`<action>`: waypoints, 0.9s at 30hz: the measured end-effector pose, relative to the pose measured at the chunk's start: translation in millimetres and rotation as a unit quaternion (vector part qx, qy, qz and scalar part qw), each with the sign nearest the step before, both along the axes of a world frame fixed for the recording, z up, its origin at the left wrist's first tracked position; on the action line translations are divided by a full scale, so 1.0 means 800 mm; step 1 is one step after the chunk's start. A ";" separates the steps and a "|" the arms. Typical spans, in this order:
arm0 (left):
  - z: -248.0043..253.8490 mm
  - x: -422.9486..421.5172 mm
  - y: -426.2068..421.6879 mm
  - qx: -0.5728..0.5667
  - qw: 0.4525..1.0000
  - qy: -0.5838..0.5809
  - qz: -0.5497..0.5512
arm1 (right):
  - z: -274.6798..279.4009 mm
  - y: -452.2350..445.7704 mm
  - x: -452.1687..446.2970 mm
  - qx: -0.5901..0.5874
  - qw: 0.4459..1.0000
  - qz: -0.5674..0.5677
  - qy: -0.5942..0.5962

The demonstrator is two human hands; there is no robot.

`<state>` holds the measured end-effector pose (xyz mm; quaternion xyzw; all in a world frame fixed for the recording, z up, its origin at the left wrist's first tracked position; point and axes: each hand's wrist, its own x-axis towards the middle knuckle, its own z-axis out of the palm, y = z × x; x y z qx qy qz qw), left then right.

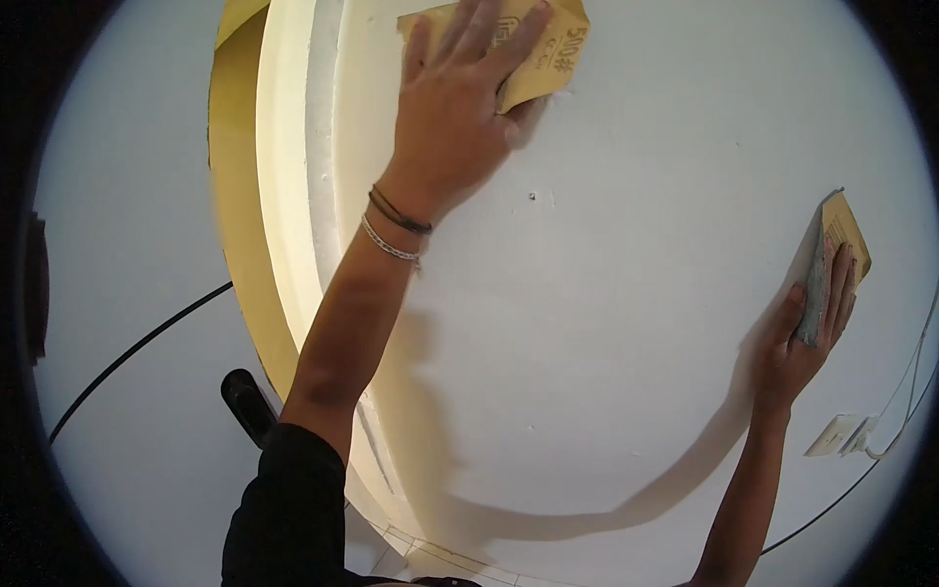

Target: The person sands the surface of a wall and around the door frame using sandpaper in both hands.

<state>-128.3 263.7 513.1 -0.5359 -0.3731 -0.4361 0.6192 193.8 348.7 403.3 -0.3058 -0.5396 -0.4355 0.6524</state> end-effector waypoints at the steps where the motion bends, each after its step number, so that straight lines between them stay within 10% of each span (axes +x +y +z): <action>1: -0.001 0.001 -0.002 -0.020 1.000 0.012 -0.009 | 0.000 0.001 -0.001 0.002 1.000 0.000 -0.001; 5: 0.057 -0.045 0.010 0.126 0.972 -0.196 -0.016 | 0.000 0.005 0.002 0.013 1.000 0.000 -0.012; 6: 0.064 -0.051 0.001 0.015 0.962 -0.271 0.000 | 0.000 0.004 0.003 0.016 1.000 0.001 -0.012; 11: -0.032 0.011 0.040 0.131 0.985 -0.083 0.081 | -0.003 -0.001 -0.001 -0.003 1.000 -0.022 0.002; 13: -0.110 0.090 0.021 -0.058 0.995 -0.065 0.046 | -0.002 -0.002 -0.003 -0.003 1.000 -0.015 0.004; 17: -0.105 0.072 0.033 0.011 0.977 -0.108 -0.182 | -0.002 0.003 0.002 -0.003 1.000 0.011 -0.007; 21: -0.052 -0.029 0.026 0.024 0.983 -0.184 -0.009 | 0.001 0.001 0.001 -0.016 0.999 0.030 0.004; 27: -0.151 0.012 0.006 0.011 0.978 -0.190 -0.081 | -0.002 -0.005 -0.006 -0.027 0.998 0.057 0.027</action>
